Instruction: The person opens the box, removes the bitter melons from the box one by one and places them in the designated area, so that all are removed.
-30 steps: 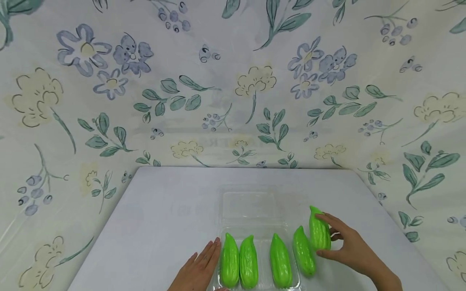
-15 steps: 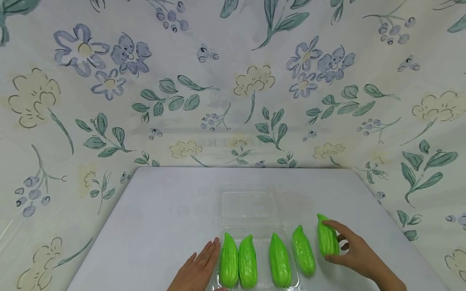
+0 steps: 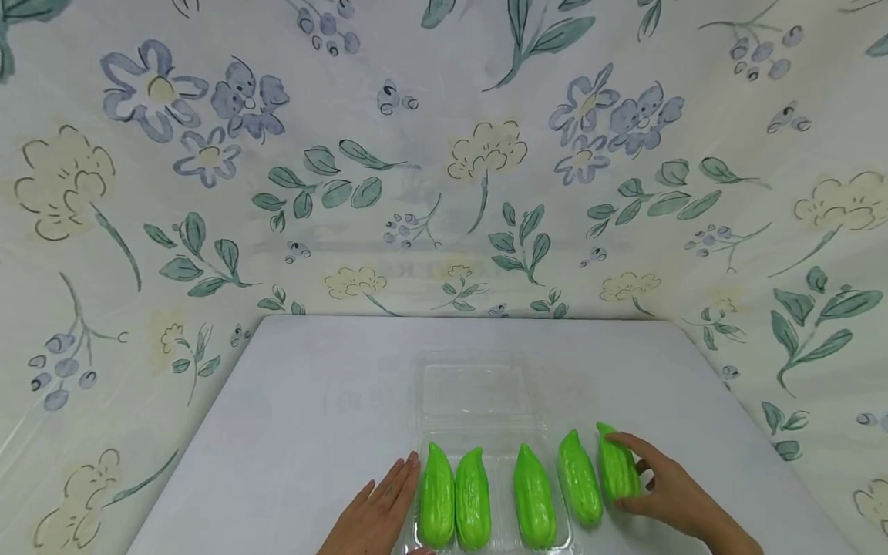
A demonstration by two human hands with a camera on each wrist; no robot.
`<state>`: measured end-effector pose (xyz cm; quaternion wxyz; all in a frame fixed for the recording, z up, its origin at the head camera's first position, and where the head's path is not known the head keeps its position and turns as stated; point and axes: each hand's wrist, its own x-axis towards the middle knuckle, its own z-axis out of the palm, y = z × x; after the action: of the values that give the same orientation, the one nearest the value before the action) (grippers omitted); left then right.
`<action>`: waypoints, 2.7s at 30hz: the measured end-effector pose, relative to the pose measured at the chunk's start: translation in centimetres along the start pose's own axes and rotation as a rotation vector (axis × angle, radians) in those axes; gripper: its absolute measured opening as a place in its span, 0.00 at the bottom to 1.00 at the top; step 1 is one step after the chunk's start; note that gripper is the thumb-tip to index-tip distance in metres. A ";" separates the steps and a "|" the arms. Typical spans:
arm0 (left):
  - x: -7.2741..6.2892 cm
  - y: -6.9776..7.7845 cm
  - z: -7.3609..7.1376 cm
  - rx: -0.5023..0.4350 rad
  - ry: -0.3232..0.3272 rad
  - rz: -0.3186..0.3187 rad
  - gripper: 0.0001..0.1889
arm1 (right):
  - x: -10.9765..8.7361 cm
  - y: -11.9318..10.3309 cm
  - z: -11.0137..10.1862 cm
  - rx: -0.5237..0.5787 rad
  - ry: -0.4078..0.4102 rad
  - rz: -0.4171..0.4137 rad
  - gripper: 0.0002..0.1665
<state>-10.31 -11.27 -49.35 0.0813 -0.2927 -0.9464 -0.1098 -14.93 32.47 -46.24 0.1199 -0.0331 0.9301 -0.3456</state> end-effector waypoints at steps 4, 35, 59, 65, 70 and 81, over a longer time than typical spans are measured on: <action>0.0 0.0 0.0 0.005 0.002 0.003 0.54 | 0.1 0.1 0.4 0.004 -0.012 0.006 0.56; 0.1 0.5 -0.7 -0.065 -0.066 -0.024 0.54 | -0.6 -0.9 -0.5 -0.029 -0.022 -0.103 0.53; 0.5 0.5 -1.0 -0.111 -0.117 -0.046 0.54 | 0.6 -9.8 5.7 0.071 -0.048 -0.606 0.36; 0.5 0.6 -0.9 -0.106 -0.113 -0.045 0.55 | 1.0 -10.9 7.4 0.044 -0.131 -0.604 0.38; 0.6 0.5 -1.0 -0.120 -0.135 -0.055 0.55 | 1.4 -11.3 8.3 0.002 -0.163 -0.603 0.41; 0.6 0.6 -1.2 -0.099 -0.129 -0.050 0.54 | 1.6 -12.0 10.0 -0.102 -0.193 -0.581 0.43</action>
<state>-10.33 -10.83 -47.94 0.0027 -0.2790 -0.9501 -0.1396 -14.29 16.76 -46.06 0.1018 -0.3362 0.8822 -0.3134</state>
